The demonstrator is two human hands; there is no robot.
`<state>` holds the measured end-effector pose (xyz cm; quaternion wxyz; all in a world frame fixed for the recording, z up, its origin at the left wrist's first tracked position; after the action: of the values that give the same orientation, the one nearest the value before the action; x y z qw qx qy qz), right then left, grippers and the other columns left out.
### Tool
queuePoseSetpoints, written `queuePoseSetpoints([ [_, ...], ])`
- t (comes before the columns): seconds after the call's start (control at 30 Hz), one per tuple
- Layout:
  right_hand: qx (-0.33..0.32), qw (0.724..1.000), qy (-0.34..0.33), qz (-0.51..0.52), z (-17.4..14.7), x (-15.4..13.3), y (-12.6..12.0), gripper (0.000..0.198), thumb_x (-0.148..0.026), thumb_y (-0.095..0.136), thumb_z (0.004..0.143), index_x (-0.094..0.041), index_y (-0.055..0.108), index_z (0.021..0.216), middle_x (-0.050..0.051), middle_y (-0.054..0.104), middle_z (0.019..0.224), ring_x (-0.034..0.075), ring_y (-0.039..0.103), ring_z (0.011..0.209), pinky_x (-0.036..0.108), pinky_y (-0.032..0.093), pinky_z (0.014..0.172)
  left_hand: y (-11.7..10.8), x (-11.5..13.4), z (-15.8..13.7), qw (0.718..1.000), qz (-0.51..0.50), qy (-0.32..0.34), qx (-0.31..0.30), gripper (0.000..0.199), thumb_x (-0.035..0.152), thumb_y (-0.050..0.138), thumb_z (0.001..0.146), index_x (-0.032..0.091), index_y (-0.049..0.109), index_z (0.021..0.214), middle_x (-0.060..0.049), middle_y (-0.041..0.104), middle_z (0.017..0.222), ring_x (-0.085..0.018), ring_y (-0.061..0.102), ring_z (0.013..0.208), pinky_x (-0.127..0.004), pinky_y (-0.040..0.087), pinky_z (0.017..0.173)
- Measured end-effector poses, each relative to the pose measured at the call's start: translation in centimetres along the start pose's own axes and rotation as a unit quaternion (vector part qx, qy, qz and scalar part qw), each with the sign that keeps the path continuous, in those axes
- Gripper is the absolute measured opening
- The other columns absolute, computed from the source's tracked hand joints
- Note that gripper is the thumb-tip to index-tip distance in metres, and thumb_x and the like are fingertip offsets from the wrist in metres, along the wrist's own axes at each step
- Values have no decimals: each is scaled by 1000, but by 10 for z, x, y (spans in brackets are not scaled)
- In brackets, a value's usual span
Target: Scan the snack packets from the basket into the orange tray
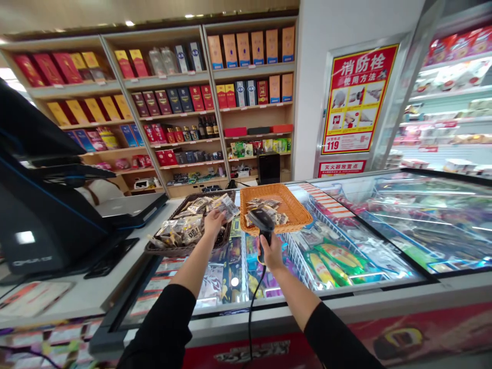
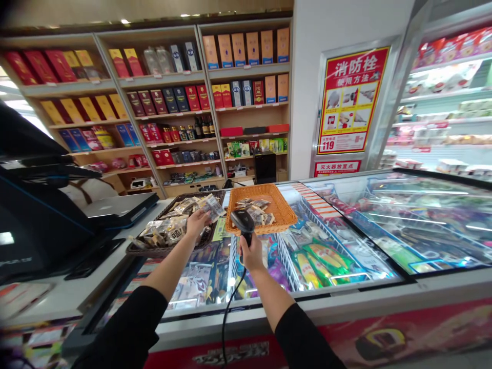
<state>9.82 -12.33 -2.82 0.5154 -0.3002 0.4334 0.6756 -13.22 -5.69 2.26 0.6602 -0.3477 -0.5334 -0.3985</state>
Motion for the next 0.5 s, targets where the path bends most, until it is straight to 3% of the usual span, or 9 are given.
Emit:
queuePoseSetpoints([
  [0.27,-42,994,25,-94,1,9,4,22,-44,62,77,-22,59,77,-4,52,46,16,51,41,24,36,40,-3,-9,1,999,-11,30,-4,34,33,70,64,14,64,92,-5,71,77,-18,65,69,-28,52,62],
  [0.5,-84,982,20,-169,1,13,8,23,-43,53,84,-21,56,84,-4,52,47,16,51,41,24,39,43,0,-11,2,999,11,43,-2,41,38,75,58,14,66,89,-4,71,72,-17,64,64,-25,49,58],
])
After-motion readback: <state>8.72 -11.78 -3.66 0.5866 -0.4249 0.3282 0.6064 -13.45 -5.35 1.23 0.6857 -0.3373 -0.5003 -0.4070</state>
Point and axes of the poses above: each hand's wrist, its own z-axis towards the middle knuckle, its own y-axis out of the palm, x = y × z, the point moved 5 cm from there along z, towards the middle knuckle
